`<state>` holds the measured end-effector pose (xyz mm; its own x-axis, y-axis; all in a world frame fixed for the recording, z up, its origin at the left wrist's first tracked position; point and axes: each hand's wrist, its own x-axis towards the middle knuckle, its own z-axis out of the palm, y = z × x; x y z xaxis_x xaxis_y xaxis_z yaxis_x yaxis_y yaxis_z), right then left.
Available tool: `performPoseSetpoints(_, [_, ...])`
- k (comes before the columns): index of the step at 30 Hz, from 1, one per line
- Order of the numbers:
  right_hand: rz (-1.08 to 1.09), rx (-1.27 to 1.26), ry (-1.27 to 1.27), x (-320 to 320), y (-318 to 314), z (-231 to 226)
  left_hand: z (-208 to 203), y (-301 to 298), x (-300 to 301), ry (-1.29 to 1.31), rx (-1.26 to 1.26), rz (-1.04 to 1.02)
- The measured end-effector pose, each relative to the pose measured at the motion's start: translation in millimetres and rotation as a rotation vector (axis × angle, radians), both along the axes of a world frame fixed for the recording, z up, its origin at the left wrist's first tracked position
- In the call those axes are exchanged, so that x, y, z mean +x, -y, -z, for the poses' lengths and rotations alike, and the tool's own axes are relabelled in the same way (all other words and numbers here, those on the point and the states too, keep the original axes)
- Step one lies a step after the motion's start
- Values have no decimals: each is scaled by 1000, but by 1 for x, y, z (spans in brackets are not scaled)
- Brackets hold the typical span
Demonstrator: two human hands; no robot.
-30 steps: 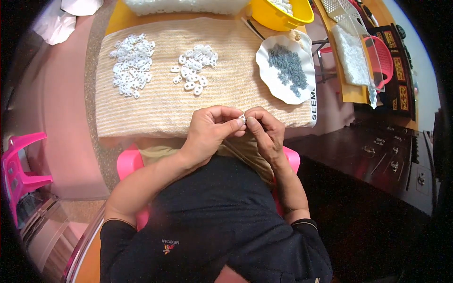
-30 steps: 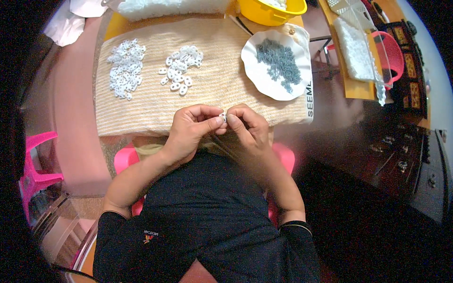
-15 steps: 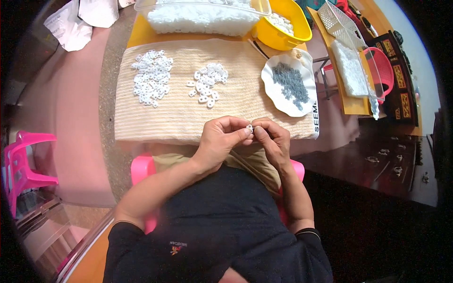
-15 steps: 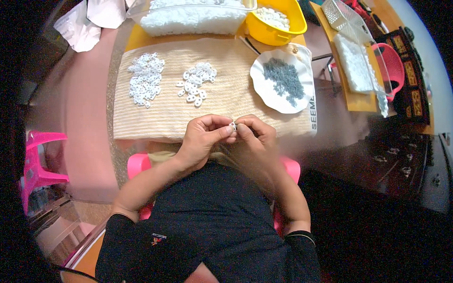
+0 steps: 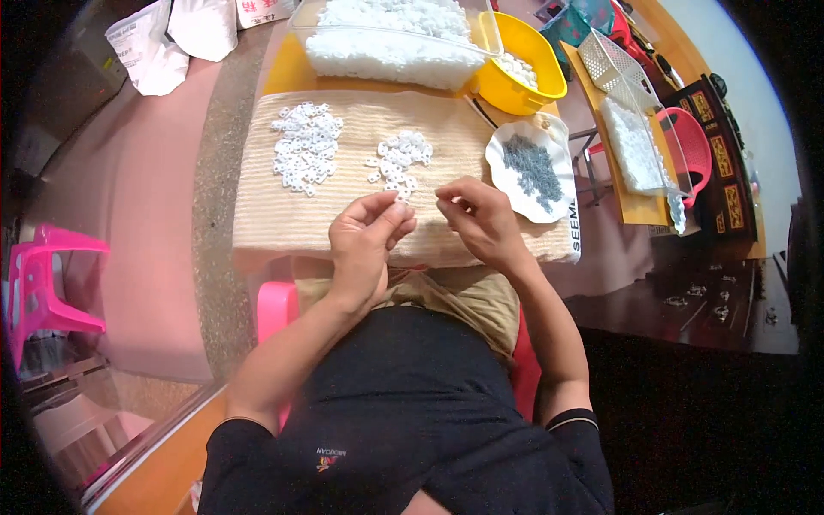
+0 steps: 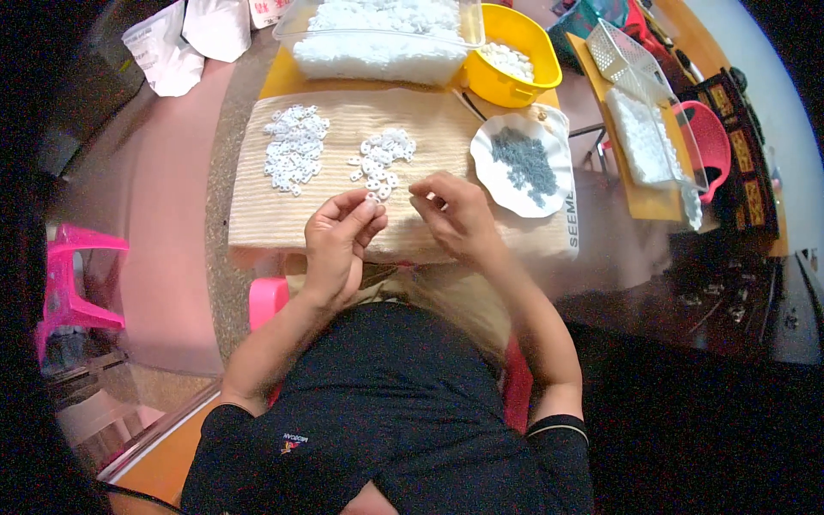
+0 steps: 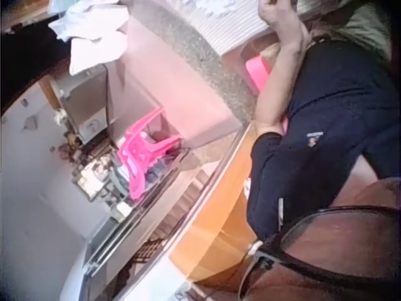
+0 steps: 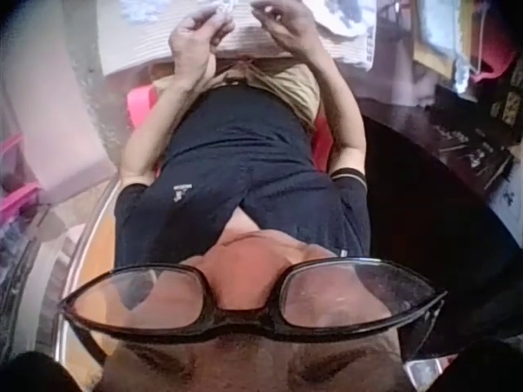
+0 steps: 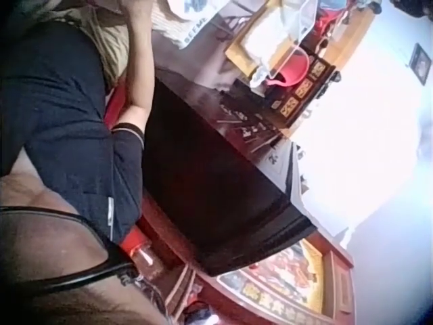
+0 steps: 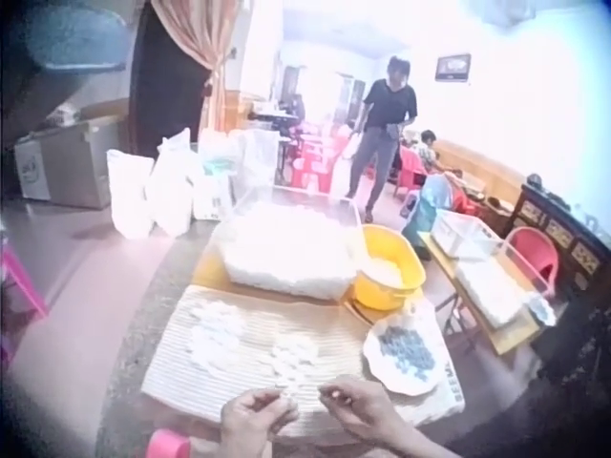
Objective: Manually assemble small white plastic components by inserting grey pins into them.
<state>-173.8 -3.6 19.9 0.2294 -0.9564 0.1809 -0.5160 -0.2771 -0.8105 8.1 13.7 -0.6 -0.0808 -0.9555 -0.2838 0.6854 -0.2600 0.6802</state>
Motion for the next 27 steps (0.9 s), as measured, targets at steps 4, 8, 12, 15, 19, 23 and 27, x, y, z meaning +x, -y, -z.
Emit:
performPoseSetpoints(4, [12,-162,-347,19,28,11,10,8,10,-12,-13,-68])
performPoseSetpoints(8, [24,-36,-542,30,37,11,12,11,12,-8,-6,-64])
performPoseSetpoints(12, [26,-26,-517,32,36,13,12,12,15,-13,-18,-55])
performPoseSetpoints(15, [9,-68,-517,29,33,17,13,13,15,-8,-11,-43])
performPoseSetpoints(19, [-62,-144,-527,26,26,19,13,12,15,-6,-30,-37])
performPoseSetpoints(23, [-66,-194,-477,18,25,25,15,12,15,-12,-3,-20])
performPoseSetpoints(27, [-4,-175,-307,12,22,24,15,10,14,2,4,-15])
